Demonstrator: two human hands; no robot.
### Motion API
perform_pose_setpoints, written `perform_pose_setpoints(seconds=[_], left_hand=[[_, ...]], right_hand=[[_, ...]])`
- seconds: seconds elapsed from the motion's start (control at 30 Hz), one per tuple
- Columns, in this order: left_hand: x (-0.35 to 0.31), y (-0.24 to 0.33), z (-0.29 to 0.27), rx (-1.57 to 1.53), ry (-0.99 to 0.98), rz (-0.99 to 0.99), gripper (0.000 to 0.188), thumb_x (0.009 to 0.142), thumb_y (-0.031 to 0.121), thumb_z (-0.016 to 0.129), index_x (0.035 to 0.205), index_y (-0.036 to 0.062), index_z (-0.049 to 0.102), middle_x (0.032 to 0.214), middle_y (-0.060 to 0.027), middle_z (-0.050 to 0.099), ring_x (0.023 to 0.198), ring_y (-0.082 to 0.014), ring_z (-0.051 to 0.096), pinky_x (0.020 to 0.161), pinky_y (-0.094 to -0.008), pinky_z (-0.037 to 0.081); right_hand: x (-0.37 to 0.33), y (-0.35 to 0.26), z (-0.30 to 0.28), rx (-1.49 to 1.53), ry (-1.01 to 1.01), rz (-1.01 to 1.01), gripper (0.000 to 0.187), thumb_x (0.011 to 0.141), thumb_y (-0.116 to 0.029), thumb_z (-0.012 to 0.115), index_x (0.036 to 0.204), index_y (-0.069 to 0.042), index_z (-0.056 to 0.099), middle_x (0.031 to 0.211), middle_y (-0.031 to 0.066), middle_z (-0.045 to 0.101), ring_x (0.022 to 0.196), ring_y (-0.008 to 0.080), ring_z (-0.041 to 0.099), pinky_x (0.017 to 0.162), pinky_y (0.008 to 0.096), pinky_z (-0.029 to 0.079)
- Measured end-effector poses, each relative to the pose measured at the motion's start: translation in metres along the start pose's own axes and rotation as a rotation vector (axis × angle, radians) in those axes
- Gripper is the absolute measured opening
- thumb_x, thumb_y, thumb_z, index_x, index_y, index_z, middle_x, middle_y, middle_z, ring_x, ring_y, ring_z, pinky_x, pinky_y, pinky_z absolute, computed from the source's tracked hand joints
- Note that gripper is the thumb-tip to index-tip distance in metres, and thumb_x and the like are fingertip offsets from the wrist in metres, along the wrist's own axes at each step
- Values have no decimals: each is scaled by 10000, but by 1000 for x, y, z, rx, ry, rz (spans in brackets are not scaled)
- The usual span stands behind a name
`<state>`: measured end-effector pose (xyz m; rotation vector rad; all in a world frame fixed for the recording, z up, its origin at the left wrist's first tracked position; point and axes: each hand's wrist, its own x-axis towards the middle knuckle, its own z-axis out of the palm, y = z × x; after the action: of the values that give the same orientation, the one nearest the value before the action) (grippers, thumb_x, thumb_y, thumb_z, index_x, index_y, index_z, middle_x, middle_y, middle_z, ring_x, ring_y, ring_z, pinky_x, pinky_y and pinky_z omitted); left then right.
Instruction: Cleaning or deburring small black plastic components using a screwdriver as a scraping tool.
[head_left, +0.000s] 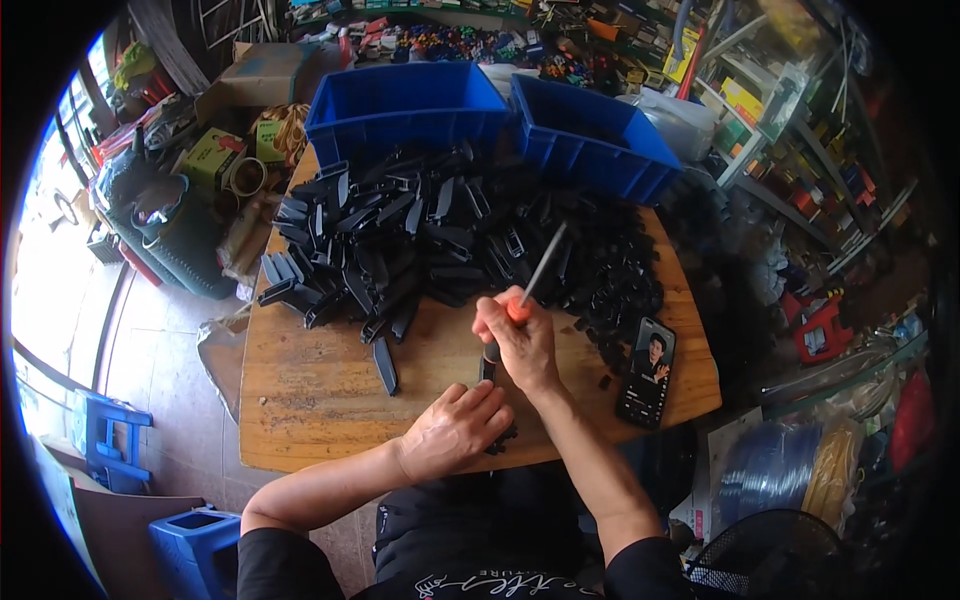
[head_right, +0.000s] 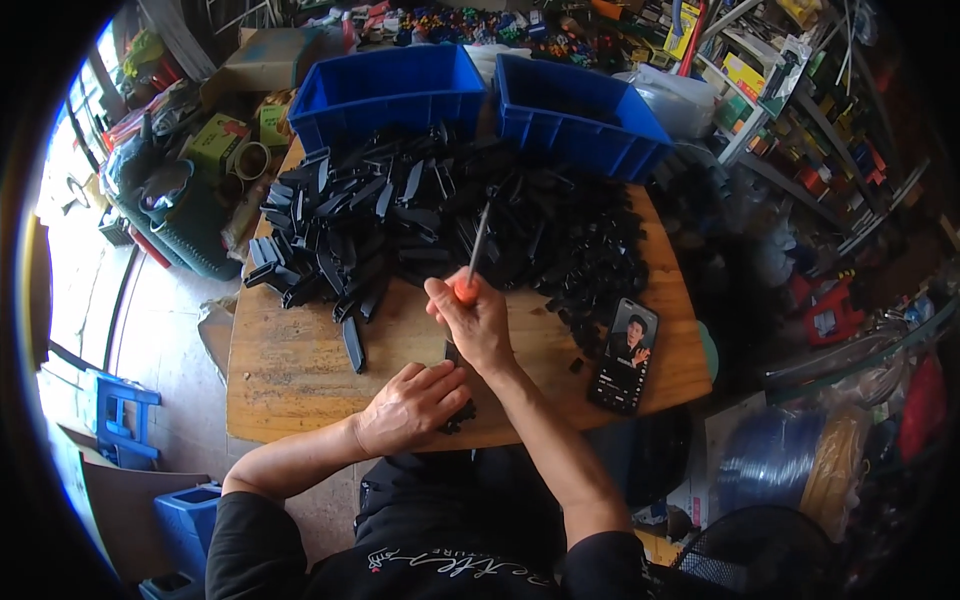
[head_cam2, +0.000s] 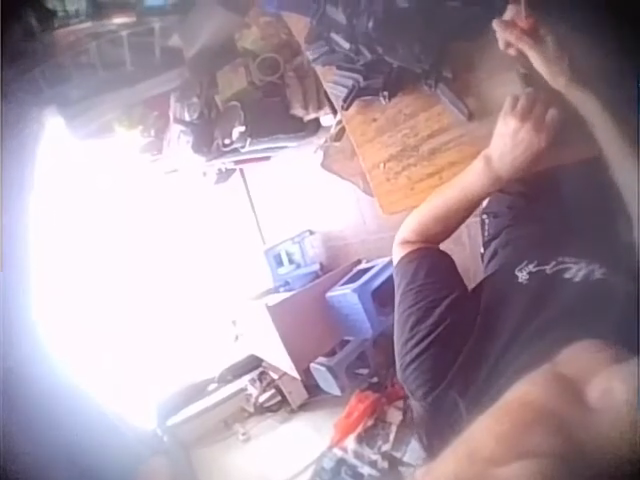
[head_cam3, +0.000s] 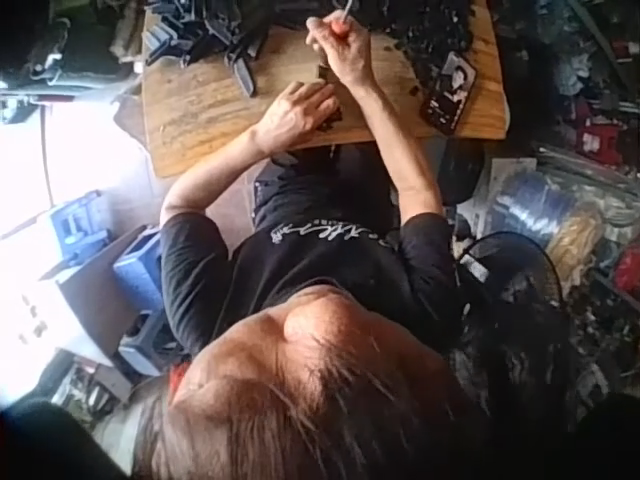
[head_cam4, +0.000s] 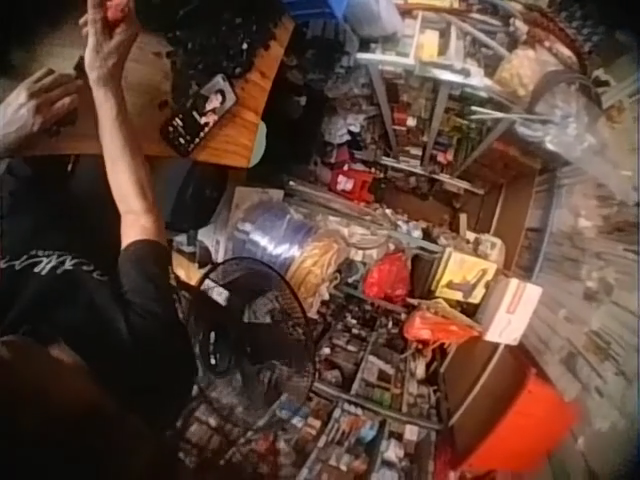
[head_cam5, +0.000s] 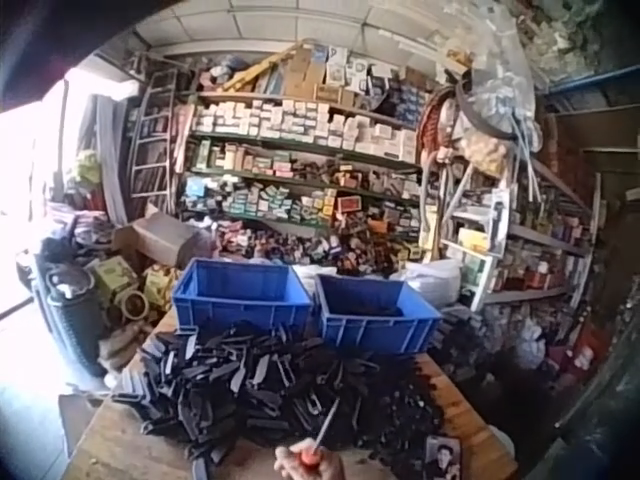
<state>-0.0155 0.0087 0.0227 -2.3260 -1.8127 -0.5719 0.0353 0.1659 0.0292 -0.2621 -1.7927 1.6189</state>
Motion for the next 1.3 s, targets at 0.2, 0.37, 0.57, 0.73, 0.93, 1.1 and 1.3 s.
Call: perform_pose_setpoints(seconds=[0.2, 0.37, 0.57, 0.73, 0.93, 1.1, 1.3], left_hand=[[4, -9, -18, -212, 50, -3, 396, 685, 137, 644, 1062, 49, 563, 1141, -114, 595, 1153, -257, 529, 864, -360, 437], [24, -32, -8, -83, -109, 121, 376, 707, 80, 614, 1082, 101, 599, 1153, -48, 603, 1238, -226, 483, 895, -339, 410], [40, -66, -9, -387, 146, -104, 400, 674, -59, 644, 1040, 104, 637, 946, -33, 674, 827, -205, 657, 750, -350, 503], [135, -99, -32, -1647, 489, -991, 310, 813, 120, 662, 1113, 110, 583, 924, -49, 645, 833, -192, 638, 708, -345, 540], [330, -185, -98, -1377, 739, -624, 333, 769, 234, 677, 1030, 45, 595, 928, -119, 640, 837, -292, 618, 731, -432, 511], [319, -146, -63, -545, 452, -288, 565, 733, 299, 691, 1233, 72, 561, 1101, -197, 640, 1093, -368, 580, 914, -383, 466], [123, -119, 32, 208, 73, -154, 478, 770, 337, 671, 1191, 121, 606, 1424, -155, 424, 1387, -325, 283, 1099, -549, 226]], right_hand=[[-13, -45, -31, -126, 212, -141, 229, 953, -197, 597, 783, -45, 570, 730, 41, 625, 615, 59, 527, 579, 204, 457], [-29, -11, -50, -238, 246, 82, 316, 892, -260, 698, 718, -49, 539, 643, -3, 607, 582, 31, 523, 536, 199, 413], [-34, -13, -53, -63, 347, 165, 250, 901, -221, 677, 747, -50, 584, 684, 20, 628, 577, 59, 529, 558, 201, 425], [-44, -3, -54, -5, 426, 215, 239, 873, -193, 705, 726, -27, 615, 648, 3, 624, 557, 39, 535, 513, 198, 410], [-46, -2, -41, -64, 312, 167, 220, 879, -172, 699, 746, -27, 601, 663, 11, 633, 571, 40, 530, 540, 200, 419], [-46, -9, -59, -37, 464, 126, 181, 873, -88, 658, 723, -23, 579, 659, 30, 624, 571, 68, 551, 535, 206, 432], [-41, -18, -42, -297, 294, -14, 122, 862, -80, 682, 953, -8, 640, 756, 44, 663, 641, 96, 606, 596, 239, 488]])
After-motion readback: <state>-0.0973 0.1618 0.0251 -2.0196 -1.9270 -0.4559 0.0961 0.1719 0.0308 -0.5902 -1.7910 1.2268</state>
